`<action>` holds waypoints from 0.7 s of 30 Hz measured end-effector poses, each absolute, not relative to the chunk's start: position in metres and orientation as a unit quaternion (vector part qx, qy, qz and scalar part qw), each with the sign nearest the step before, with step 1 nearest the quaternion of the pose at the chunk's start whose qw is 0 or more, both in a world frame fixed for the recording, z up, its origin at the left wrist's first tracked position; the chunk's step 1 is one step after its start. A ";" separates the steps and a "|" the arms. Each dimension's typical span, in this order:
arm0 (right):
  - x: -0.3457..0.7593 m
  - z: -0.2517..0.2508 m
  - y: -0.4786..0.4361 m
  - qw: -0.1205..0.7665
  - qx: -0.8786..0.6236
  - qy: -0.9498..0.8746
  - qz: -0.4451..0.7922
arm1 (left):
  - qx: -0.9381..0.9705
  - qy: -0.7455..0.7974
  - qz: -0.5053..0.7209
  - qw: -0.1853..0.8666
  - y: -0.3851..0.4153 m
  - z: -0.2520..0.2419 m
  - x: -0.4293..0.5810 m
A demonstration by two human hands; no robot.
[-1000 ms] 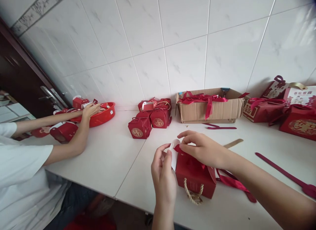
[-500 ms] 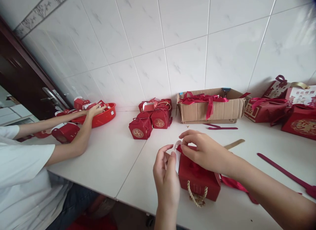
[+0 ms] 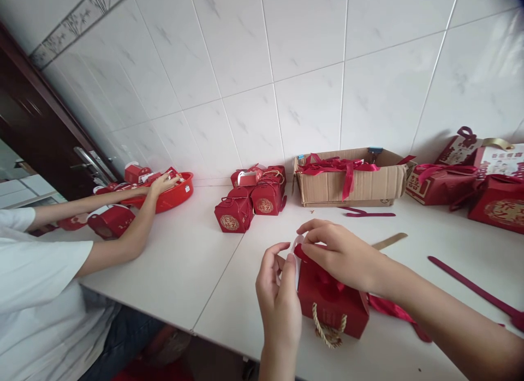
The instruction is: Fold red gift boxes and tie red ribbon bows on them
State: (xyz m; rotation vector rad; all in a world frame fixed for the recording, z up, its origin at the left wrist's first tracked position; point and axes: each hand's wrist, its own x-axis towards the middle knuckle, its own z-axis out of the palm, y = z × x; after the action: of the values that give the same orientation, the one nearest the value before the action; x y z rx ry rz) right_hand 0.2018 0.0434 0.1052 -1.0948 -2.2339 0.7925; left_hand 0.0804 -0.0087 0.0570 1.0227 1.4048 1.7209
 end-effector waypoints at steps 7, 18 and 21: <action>0.201 0.102 0.044 0.251 -0.421 -0.826 0.280 | 0.398 0.541 0.662 0.331 -0.009 0.059 0.081; 0.201 0.104 0.039 0.240 -0.369 -0.858 0.264 | 0.404 0.519 0.673 0.338 -0.006 0.057 0.080; 0.202 0.104 0.039 0.240 -0.361 -0.863 0.261 | 0.388 0.496 0.664 0.403 -0.005 0.055 0.077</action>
State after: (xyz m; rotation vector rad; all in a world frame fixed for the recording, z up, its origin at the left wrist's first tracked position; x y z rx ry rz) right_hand 0.2016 0.0390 0.1039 -0.9877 -2.3607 0.7145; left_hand 0.0770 -0.0048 0.0554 0.9801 1.2527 1.6780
